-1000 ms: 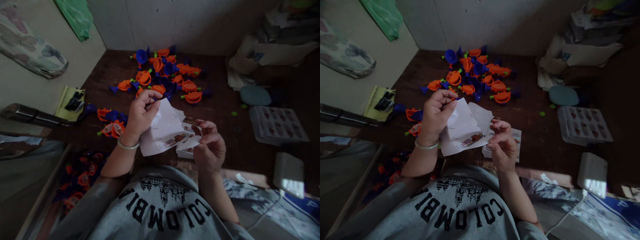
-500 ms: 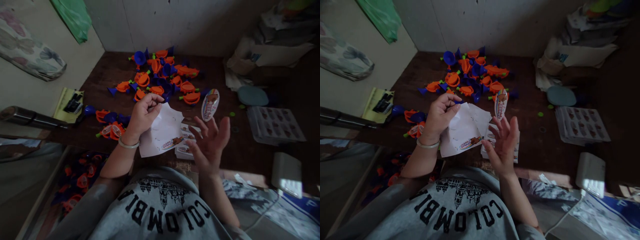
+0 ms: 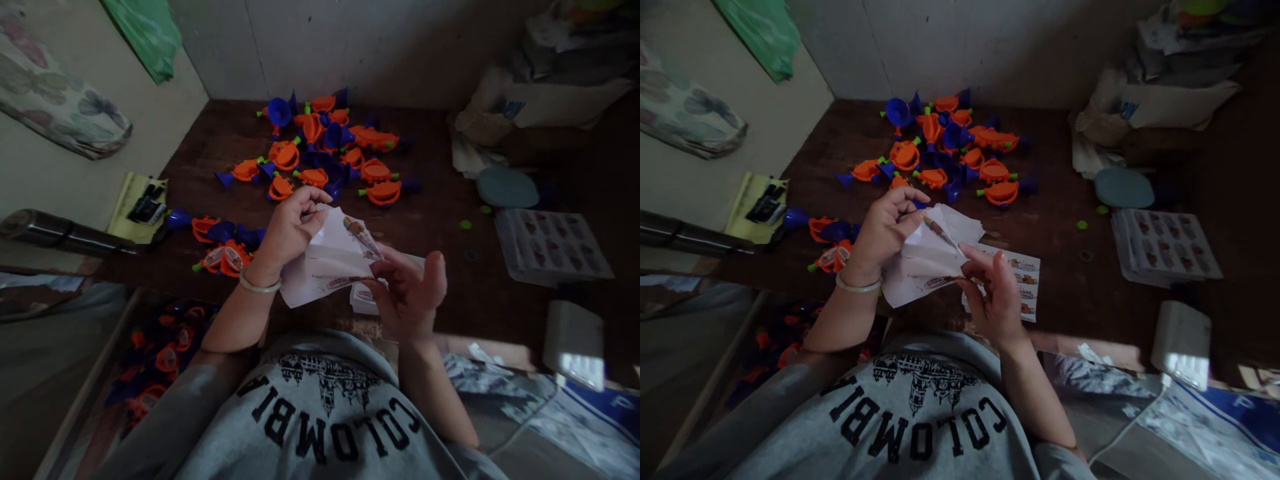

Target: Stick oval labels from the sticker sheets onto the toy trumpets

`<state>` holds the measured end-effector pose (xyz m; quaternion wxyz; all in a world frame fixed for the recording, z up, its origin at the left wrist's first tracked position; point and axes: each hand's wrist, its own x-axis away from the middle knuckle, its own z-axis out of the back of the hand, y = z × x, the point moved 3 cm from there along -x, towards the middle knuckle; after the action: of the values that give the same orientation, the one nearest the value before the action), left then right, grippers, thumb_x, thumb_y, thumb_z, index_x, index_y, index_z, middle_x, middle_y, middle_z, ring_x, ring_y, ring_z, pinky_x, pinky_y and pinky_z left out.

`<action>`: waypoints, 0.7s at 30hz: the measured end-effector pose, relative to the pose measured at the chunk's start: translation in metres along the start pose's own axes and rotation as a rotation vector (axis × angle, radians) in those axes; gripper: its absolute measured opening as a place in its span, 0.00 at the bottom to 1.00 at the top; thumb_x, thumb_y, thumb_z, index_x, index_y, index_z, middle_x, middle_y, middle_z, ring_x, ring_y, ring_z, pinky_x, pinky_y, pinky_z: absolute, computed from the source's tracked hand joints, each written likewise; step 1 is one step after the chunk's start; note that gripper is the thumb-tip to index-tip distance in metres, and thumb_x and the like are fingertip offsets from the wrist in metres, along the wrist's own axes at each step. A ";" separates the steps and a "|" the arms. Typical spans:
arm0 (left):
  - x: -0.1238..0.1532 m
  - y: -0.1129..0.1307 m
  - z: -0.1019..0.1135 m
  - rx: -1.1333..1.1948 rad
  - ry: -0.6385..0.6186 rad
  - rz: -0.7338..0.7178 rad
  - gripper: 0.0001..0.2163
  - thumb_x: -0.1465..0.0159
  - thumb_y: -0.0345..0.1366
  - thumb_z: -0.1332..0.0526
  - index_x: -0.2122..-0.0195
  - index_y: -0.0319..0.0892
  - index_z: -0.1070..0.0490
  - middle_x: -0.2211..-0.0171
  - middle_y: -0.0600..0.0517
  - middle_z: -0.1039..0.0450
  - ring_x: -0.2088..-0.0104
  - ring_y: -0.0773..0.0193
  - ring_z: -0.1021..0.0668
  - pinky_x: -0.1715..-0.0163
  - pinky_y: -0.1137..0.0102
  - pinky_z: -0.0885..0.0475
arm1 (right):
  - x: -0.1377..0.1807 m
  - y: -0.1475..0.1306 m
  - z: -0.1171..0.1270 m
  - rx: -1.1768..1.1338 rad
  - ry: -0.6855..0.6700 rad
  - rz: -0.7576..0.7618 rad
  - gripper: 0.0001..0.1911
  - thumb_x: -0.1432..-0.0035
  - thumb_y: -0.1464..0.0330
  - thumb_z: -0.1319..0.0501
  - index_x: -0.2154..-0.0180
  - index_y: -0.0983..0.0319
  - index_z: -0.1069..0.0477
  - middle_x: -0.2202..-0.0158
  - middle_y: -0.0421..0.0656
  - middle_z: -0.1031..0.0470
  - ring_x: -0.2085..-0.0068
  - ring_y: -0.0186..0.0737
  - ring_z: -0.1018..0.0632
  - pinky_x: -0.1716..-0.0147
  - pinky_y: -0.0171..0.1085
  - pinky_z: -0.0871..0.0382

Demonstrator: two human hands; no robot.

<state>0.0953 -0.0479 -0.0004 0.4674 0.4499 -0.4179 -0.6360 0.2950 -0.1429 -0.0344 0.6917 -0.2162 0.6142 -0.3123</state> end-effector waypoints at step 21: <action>-0.008 -0.006 -0.011 0.170 -0.081 0.103 0.09 0.39 0.33 0.34 0.57 0.43 0.25 0.75 0.57 0.31 0.78 0.70 0.31 0.79 0.75 0.38 | 0.019 0.009 -0.001 0.048 -0.041 -0.019 0.51 0.36 0.80 0.36 0.26 0.33 0.53 0.25 0.46 0.46 0.53 0.36 0.15 0.60 0.41 0.11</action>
<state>0.1057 -0.0405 -0.0079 0.4422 0.4399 -0.5113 -0.5911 0.2960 -0.1498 -0.0541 0.7061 -0.2117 0.5903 -0.3290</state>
